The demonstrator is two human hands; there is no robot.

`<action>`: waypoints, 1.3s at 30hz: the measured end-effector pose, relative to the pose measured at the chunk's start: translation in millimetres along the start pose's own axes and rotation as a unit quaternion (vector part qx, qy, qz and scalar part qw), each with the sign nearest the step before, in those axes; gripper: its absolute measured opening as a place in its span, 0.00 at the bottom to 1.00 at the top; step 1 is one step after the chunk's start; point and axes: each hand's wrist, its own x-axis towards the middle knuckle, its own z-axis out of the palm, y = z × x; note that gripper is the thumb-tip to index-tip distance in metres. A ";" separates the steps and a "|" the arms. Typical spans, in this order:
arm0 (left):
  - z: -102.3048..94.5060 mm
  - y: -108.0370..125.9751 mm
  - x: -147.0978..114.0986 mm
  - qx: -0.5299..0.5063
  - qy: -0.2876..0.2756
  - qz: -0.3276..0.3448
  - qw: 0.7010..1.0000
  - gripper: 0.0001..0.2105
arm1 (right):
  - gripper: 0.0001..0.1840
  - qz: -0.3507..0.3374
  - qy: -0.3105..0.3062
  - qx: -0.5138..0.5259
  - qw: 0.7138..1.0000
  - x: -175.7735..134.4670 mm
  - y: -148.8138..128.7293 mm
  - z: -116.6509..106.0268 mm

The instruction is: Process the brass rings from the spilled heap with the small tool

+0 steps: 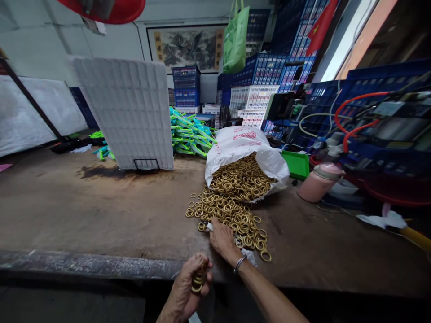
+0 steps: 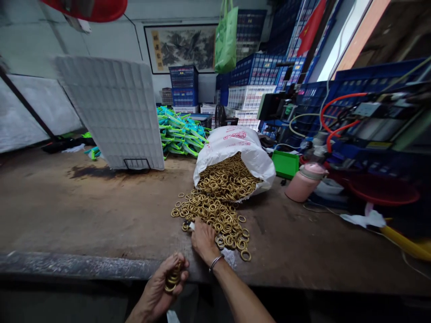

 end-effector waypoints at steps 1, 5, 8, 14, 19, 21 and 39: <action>0.3 0.2 0.2 0.000 0.000 0.000 1.000 0.09 | 0.09 -0.004 0.001 0.004 1.000 0.2 0.6 -0.2; 1.7 0.9 1.2 0.000 0.004 0.004 1.000 0.08 | 0.08 -0.037 0.009 0.022 0.999 2.8 0.4 -0.1; 2.3 2.0 1.9 0.002 0.013 -0.001 1.000 0.09 | 0.09 -0.062 0.018 0.040 0.997 5.4 -2.3 1.0; -1.3 1.1 4.8 0.028 0.029 0.001 0.999 0.10 | 0.10 -0.065 0.014 0.069 0.995 9.7 -4.6 1.4; -1.7 -0.9 8.9 0.103 0.067 0.047 0.991 0.15 | 0.09 -0.052 0.017 0.086 0.995 8.1 0.4 -0.6; -0.6 0.0 11.6 0.142 0.094 0.079 0.982 0.18 | 0.07 -0.053 0.017 0.137 0.989 3.4 3.2 -2.8; 17.2 6.4 7.8 0.323 0.096 0.178 0.925 0.16 | 0.10 -0.045 -0.060 0.444 0.893 -44.9 -7.1 -25.3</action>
